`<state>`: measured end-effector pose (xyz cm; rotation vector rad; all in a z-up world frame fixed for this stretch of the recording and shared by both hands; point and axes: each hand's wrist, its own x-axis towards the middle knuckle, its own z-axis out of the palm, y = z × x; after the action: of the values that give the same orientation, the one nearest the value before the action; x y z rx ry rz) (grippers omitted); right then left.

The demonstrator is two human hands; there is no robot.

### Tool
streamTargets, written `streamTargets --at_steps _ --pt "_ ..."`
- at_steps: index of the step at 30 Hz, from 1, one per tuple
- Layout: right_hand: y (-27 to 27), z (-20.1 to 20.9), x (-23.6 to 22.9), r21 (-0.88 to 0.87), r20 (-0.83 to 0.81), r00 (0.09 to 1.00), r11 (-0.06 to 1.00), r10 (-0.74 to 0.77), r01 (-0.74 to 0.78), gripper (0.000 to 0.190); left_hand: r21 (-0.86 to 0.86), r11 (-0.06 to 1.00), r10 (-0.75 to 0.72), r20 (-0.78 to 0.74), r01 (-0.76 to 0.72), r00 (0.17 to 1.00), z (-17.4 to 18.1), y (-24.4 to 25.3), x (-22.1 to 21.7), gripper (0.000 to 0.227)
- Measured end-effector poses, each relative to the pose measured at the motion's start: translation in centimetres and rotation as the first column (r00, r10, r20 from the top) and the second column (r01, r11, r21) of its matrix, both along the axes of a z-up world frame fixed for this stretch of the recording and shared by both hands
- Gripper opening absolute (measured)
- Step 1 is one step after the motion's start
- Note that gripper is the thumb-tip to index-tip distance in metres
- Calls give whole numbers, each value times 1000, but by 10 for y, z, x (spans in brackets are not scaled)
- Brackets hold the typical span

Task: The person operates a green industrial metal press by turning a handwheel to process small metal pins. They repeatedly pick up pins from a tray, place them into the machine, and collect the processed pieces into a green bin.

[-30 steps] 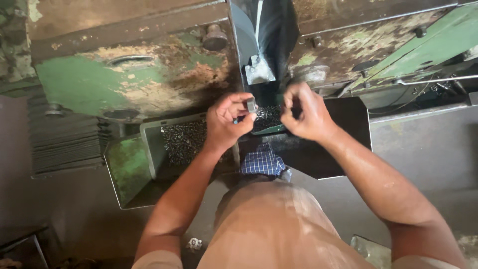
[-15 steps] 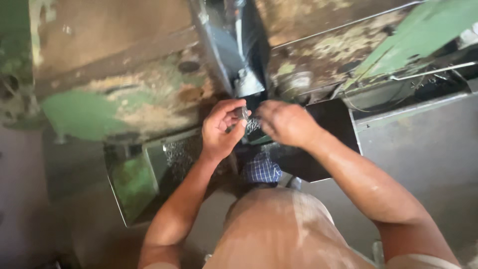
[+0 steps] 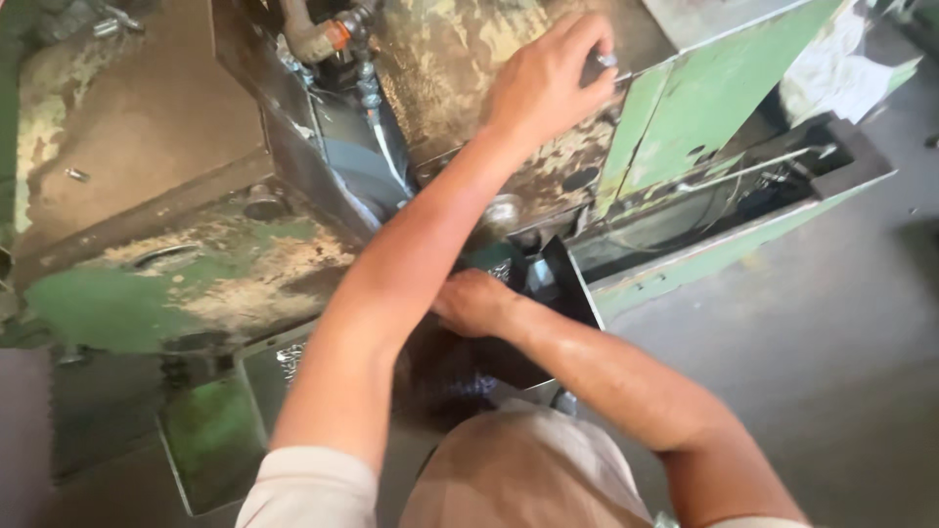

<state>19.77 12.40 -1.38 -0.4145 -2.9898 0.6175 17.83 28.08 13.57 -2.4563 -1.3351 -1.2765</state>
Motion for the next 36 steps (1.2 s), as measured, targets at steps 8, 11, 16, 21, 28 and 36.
streamTargets --at_steps 8,11,16,21,28,36 --pt "0 1 0 -117 -203 974 990 -101 79 43 -81 961 248 -169 -264 954 -31 77 50 21" --pt "2 -3 1 -94 -153 985 994 -76 62 41 -104 992 75 -28 -77 997 -28 22 46 21" --pt "9 -11 2 -19 47 997 998 -63 64 36 -241 968 -67 34 73 997 -20 -157 -4 31" --pt "-8 11 10 -22 215 975 999 46 -42 32 -251 930 305 116 -269 945 -24 -318 -73 32" --pt "-34 79 15 116 145 983 985 112 -129 62 -652 548 722 53 -523 690 -48 -457 -132 36" --pt "18 124 43 -333 -72 830 771 553 -543 77 -455 657 715 124 -601 688 -54 -500 -214 34"
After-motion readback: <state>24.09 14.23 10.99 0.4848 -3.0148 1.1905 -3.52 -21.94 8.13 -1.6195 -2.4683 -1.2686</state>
